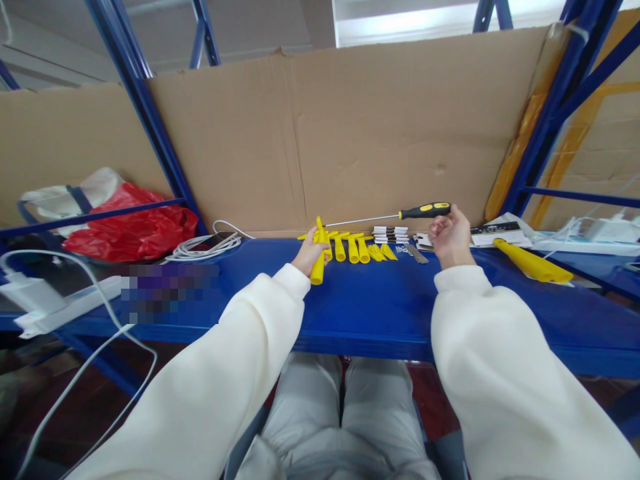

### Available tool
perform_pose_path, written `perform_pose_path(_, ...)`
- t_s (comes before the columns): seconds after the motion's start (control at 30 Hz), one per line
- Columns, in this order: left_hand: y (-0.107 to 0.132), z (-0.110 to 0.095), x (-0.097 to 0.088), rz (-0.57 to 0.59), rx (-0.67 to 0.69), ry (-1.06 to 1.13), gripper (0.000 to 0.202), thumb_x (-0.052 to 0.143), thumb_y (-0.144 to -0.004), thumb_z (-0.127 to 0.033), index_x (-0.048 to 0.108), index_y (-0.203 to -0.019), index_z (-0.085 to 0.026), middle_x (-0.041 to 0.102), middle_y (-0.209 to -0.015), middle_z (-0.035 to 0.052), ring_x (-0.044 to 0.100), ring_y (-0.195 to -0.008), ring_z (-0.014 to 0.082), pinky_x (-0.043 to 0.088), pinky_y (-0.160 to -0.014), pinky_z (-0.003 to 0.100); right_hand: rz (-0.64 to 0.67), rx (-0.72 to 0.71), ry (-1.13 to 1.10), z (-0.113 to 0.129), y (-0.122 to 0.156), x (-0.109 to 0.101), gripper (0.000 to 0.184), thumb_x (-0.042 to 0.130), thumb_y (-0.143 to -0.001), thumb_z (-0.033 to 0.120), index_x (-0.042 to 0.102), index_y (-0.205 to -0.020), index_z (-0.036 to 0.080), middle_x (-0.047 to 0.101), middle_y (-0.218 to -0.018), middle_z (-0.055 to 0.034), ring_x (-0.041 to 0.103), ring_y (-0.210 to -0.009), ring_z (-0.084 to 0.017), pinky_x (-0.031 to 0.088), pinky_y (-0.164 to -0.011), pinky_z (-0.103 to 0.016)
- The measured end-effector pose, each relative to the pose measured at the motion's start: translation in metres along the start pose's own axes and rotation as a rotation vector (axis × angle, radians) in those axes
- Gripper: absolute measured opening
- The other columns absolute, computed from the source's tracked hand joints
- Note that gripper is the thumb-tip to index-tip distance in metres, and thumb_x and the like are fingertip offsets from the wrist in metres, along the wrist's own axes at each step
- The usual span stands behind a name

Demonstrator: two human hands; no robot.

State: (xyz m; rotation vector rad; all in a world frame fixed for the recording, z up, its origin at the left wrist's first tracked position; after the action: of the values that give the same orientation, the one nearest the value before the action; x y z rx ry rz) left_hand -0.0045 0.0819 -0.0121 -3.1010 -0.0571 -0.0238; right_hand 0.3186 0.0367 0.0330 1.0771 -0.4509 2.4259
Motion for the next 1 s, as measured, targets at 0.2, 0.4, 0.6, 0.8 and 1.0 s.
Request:
perform_pose_path(0.2,0.002,-0.001,0.001,0.012,-0.014,-0.014,0.089,0.062,-0.094,-0.004,0.037,-0.173,-0.035,0.069,-0.099,0.0028,0.058,-0.052,0.0094,0.045,-0.051,0.021,-0.107,-0.016,0.095,0.001,0.005,-0.002,0.047,0.043,-0.117,0.034,0.039,-0.071,0.023,0.038,-0.052,0.0043,0.028,-0.042,-0.01,0.026,-0.039,-0.018)
perform_pose_path(0.4,-0.001,0.001,0.002,0.017,-0.003,0.009,0.087,0.07,-0.092,-0.008,0.042,-0.171,-0.035,0.069,-0.098,0.0024,0.051,-0.048,0.0073,0.045,-0.051,0.022,-0.117,-0.021,0.134,0.0,0.007,-0.003,0.054,0.055,-0.115,0.044,0.03,-0.072,0.023,0.029,-0.056,0.008,0.022,-0.043,-0.008,0.022,-0.037,-0.018)
perform_pose_path(0.6,-0.001,0.002,0.002,0.011,-0.005,0.006,0.089,0.066,-0.092,-0.008,0.038,-0.174,-0.033,0.071,-0.104,0.0053,0.051,-0.049,0.008,0.046,-0.049,0.023,-0.159,-0.004,0.133,-0.001,0.005,-0.006,0.046,0.049,-0.118,0.038,0.041,-0.075,0.022,0.037,-0.055,0.008,0.029,-0.041,-0.006,0.026,-0.037,-0.016)
perform_pose_path(0.8,0.002,0.0,0.003,0.008,0.003,0.014,0.088,0.061,-0.093,-0.005,0.038,-0.174,-0.031,0.068,-0.095,0.0032,0.049,-0.047,0.0075,0.043,-0.045,0.021,-0.131,0.006,0.087,-0.004,-0.009,-0.013,0.05,0.053,-0.114,0.036,0.026,-0.072,0.026,0.028,-0.05,0.009,0.024,-0.037,-0.008,0.023,-0.032,-0.019)
perform_pose_path(1.0,-0.001,0.002,0.004,0.016,0.03,0.014,0.089,0.062,-0.091,-0.005,0.04,-0.173,-0.034,0.068,-0.092,0.0021,0.05,-0.047,0.0082,0.046,-0.046,0.022,-0.168,0.03,0.031,-0.006,-0.008,-0.014,0.05,0.051,-0.112,0.032,0.022,-0.072,0.027,0.023,-0.046,0.0095,0.025,-0.037,-0.009,0.023,-0.031,-0.018)
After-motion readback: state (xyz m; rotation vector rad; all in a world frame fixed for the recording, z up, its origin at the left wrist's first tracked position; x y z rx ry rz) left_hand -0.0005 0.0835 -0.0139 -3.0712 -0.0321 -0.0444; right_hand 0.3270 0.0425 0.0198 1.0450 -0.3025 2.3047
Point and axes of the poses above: each hand's wrist, its own y-axis away from the middle knuckle, its own x-axis out of the palm, z = x × y, the point moved 7 cm from there along -y, towards the middle knuckle
